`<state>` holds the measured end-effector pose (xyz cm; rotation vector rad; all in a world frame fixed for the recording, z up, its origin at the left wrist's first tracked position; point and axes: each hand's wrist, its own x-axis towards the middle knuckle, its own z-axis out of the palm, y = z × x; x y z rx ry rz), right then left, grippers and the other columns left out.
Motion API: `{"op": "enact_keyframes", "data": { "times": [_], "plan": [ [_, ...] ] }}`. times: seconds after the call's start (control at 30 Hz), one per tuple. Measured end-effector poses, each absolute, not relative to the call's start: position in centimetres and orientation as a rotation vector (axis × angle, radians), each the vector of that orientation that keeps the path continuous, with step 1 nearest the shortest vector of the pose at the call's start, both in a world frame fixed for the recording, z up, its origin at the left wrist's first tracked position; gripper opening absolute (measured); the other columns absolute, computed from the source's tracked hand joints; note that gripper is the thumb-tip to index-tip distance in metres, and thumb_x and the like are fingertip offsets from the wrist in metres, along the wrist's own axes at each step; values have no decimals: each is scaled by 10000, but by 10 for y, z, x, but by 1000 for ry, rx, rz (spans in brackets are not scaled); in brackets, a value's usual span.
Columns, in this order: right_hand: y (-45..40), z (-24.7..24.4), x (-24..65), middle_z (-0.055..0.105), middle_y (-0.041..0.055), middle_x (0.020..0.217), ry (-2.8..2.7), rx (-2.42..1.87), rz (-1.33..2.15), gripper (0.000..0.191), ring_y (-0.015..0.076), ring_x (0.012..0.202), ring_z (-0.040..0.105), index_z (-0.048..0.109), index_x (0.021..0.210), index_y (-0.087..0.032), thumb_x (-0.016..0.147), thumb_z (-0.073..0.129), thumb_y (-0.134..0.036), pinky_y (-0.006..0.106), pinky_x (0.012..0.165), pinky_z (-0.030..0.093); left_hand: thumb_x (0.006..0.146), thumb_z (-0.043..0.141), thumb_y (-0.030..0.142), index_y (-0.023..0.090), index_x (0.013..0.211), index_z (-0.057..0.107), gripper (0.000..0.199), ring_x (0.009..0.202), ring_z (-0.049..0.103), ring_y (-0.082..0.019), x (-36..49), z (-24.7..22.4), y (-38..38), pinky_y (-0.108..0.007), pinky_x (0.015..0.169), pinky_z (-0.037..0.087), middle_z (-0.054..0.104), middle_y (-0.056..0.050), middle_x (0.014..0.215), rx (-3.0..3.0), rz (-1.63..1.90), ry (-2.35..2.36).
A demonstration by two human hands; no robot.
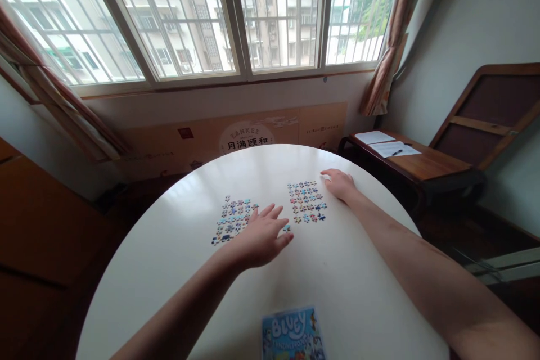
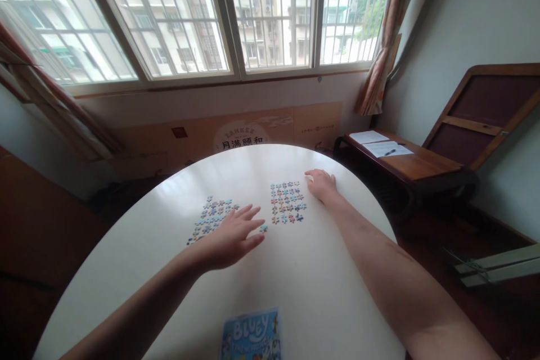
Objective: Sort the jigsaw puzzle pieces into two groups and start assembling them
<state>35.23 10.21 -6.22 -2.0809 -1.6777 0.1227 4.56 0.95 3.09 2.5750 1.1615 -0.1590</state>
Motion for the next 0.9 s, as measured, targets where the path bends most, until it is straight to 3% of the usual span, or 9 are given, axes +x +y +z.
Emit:
{"op": "enact_keyframes", "data": {
  "times": [0.07,0.17,0.23,0.33,0.4,0.5,0.73,0.9],
  "plan": [
    [97,-52,351,598,115,1426,-1663,-2033,91,417,301,1309,530,686,1261,-215,895,493,-162,516,1124,354,982,413,464,197,1357,629,508,1470,364,-315,37,40,13,-530,1206,260,456,-123,1564,2549,18,1223],
    [83,-30,344,615,135,1396,-1715,-1912,39,371,314,1296,534,712,1227,-185,919,506,-184,496,1123,365,943,465,397,209,1114,749,381,1160,641,-260,20,51,22,-394,1024,469,705,-92,1264,2481,340,1337],
    [70,-14,331,708,99,1237,-1847,-1779,71,316,263,1147,627,748,1163,-203,930,534,-213,408,1050,445,926,478,392,205,959,757,337,889,685,-222,11,51,24,-345,827,516,760,-66,992,2395,499,1411],
    [45,5,301,766,21,983,-2127,-1526,214,209,173,857,692,796,1019,-257,898,626,-240,284,844,522,948,442,424,197,755,677,379,631,586,-173,3,38,20,-295,631,439,664,-20,677,2360,652,1471],
    [31,11,279,767,39,938,-2398,-1200,348,211,183,870,694,803,983,-230,888,623,-173,294,819,509,958,429,413,199,659,596,404,606,538,-162,0,26,16,-285,600,384,622,-17,648,2458,679,1487],
    [17,10,255,760,41,938,-2592,-1059,387,246,179,856,687,803,964,-226,829,647,-91,293,802,490,961,442,374,200,645,563,380,630,533,-162,-3,14,12,-282,599,348,636,-25,692,2586,574,1493],
    [18,-2,252,730,51,946,-2668,-1100,371,170,201,894,658,792,972,-235,840,699,-180,306,781,458,976,453,398,201,696,580,365,617,529,-166,1,13,8,-276,580,322,641,-24,716,2706,275,1375],
    [17,0,253,717,22,903,-2710,-1017,428,125,161,814,632,792,897,-245,827,721,-170,295,769,447,981,454,415,191,661,573,408,629,544,-176,1,15,6,-284,565,316,634,-38,702,2755,89,1349]
  ]
}}
